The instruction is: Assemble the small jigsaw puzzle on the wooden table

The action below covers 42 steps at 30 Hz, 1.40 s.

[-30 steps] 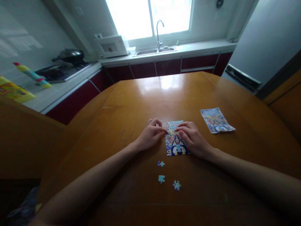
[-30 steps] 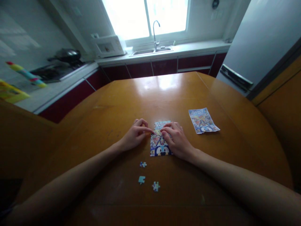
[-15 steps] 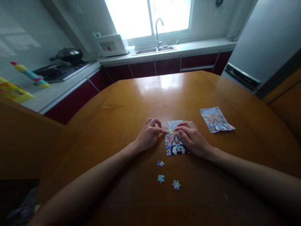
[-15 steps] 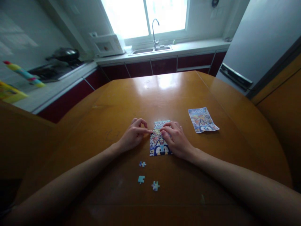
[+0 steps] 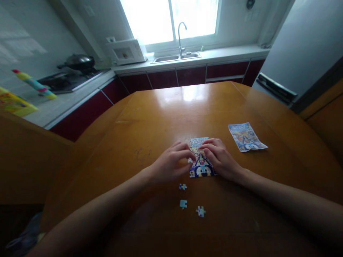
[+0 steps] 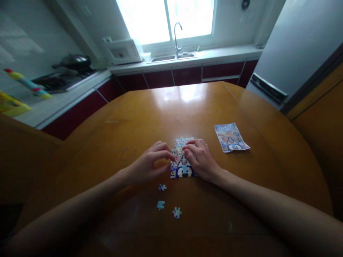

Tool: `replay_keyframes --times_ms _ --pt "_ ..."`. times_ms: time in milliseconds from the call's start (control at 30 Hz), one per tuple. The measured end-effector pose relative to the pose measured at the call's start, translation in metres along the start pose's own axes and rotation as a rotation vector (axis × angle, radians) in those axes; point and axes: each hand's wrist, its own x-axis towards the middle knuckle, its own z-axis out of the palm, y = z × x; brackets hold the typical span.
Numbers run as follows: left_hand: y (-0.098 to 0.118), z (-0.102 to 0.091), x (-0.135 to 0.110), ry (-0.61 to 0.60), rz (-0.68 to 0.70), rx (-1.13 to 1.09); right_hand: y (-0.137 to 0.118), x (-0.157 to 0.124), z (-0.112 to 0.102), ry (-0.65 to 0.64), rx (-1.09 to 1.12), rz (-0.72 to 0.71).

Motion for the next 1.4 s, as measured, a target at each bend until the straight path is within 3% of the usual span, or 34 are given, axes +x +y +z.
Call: replay_keyframes --times_ms 67,100,300,533,700,800,1233,1400 --pt "0.022 -0.003 -0.003 -0.257 0.105 -0.008 0.000 0.000 0.000 -0.001 -0.003 -0.001" --pt "0.031 -0.003 -0.005 -0.326 0.147 0.009 0.000 0.000 0.000 -0.001 -0.006 -0.001" --pt "0.050 0.017 -0.016 -0.456 0.218 0.117 0.000 0.000 0.000 0.008 -0.004 -0.001" --pt "0.047 0.025 -0.016 -0.451 0.205 0.116 0.001 0.000 0.001 0.007 -0.004 0.007" --pt "0.031 0.021 -0.008 -0.384 0.192 0.043 0.001 0.000 0.000 0.008 0.000 0.012" --pt "0.022 0.019 -0.004 -0.333 0.214 0.057 0.001 0.000 0.000 0.007 0.001 0.010" --pt "0.018 0.024 -0.008 -0.347 0.341 0.163 -0.001 0.001 -0.001 -0.012 -0.014 0.020" --pt "0.009 0.016 0.000 -0.224 0.280 0.088 0.001 0.000 0.000 -0.007 -0.010 0.014"
